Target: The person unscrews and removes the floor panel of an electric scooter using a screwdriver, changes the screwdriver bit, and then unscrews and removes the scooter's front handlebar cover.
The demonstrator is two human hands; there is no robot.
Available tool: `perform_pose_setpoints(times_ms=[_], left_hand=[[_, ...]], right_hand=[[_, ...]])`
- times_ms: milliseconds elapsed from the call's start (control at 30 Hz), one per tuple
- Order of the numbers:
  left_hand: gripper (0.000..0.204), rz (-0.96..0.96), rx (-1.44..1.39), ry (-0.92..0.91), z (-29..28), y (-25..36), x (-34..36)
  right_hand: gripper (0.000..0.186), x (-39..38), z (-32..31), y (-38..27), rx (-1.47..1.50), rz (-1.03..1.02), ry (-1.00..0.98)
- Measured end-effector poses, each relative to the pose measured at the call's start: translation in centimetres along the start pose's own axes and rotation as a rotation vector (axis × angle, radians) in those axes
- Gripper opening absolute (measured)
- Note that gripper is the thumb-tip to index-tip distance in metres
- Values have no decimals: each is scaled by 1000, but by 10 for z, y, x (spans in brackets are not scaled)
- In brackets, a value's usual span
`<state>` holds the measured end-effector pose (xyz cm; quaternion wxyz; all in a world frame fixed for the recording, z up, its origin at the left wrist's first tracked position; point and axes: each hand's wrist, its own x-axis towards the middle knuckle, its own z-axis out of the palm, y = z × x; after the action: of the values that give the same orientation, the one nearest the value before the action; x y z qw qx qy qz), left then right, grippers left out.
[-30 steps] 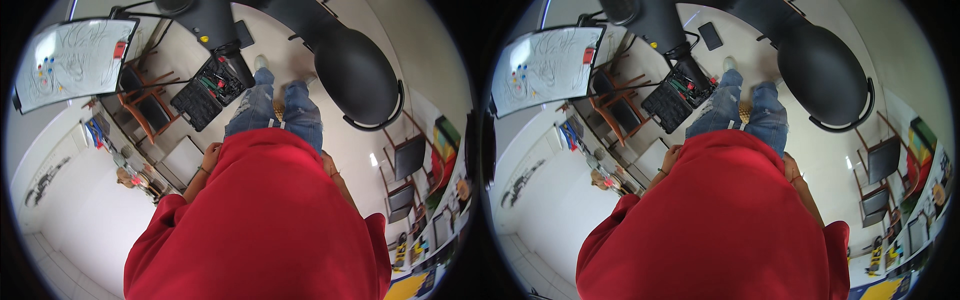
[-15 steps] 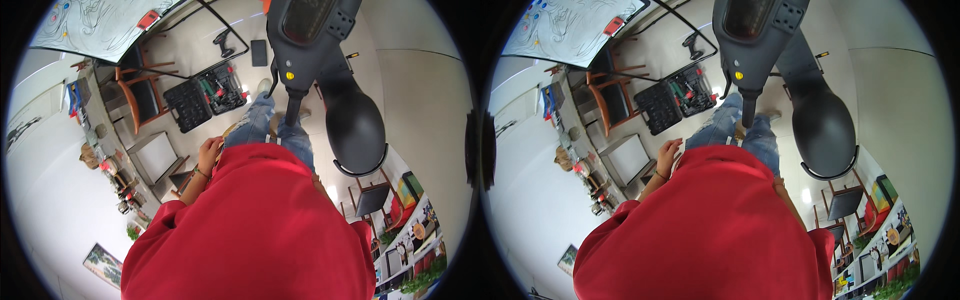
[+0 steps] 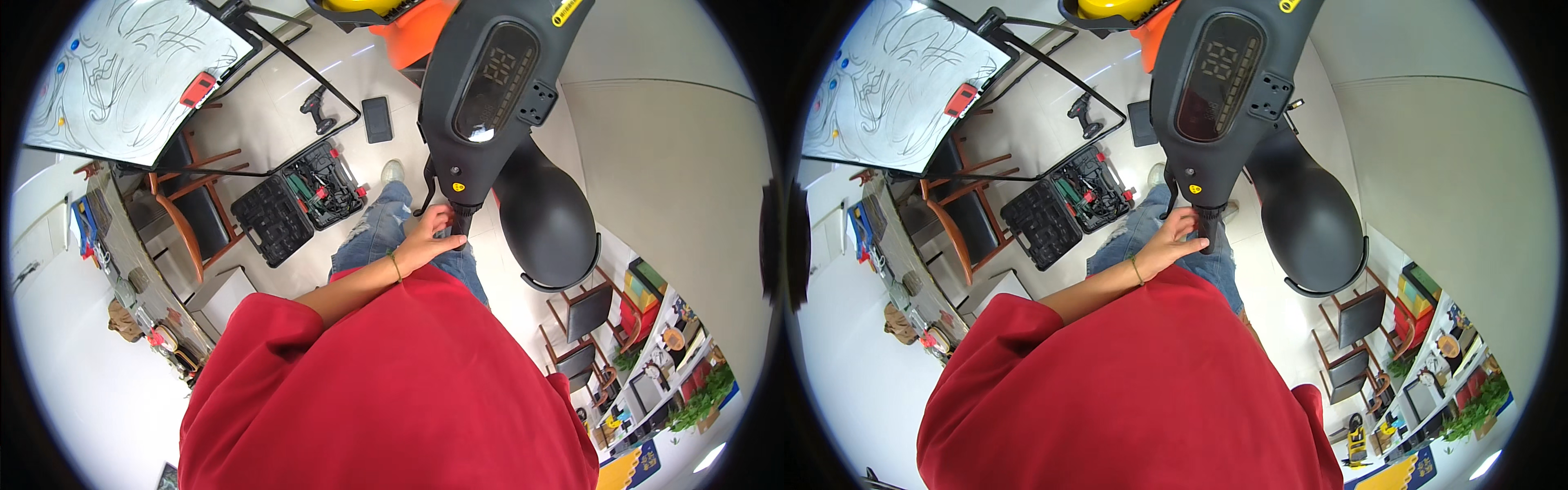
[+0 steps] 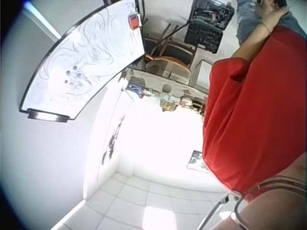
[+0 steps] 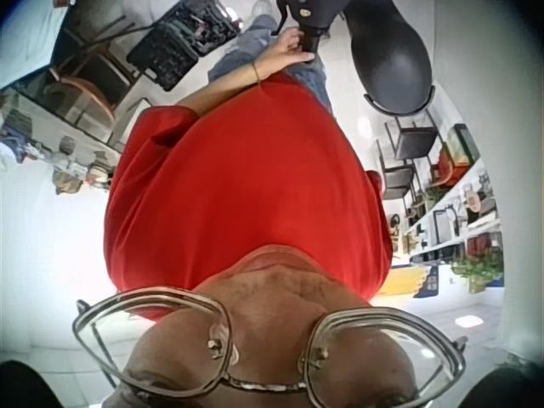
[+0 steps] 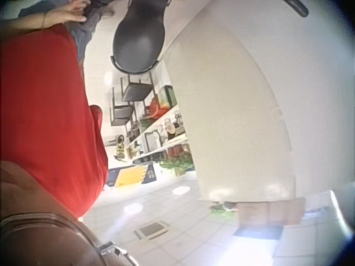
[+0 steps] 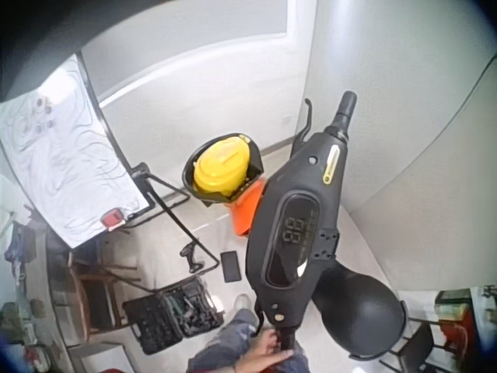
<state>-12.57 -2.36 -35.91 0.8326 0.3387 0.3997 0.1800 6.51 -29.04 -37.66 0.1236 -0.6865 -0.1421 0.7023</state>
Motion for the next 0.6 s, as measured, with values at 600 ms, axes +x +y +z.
perform_pose_setpoints(times_ms=[600], left_hand=[[18, 177, 993, 989, -89, 83, -28]], right_hand=[[35, 210, -15, 93, -182, -287, 201]])
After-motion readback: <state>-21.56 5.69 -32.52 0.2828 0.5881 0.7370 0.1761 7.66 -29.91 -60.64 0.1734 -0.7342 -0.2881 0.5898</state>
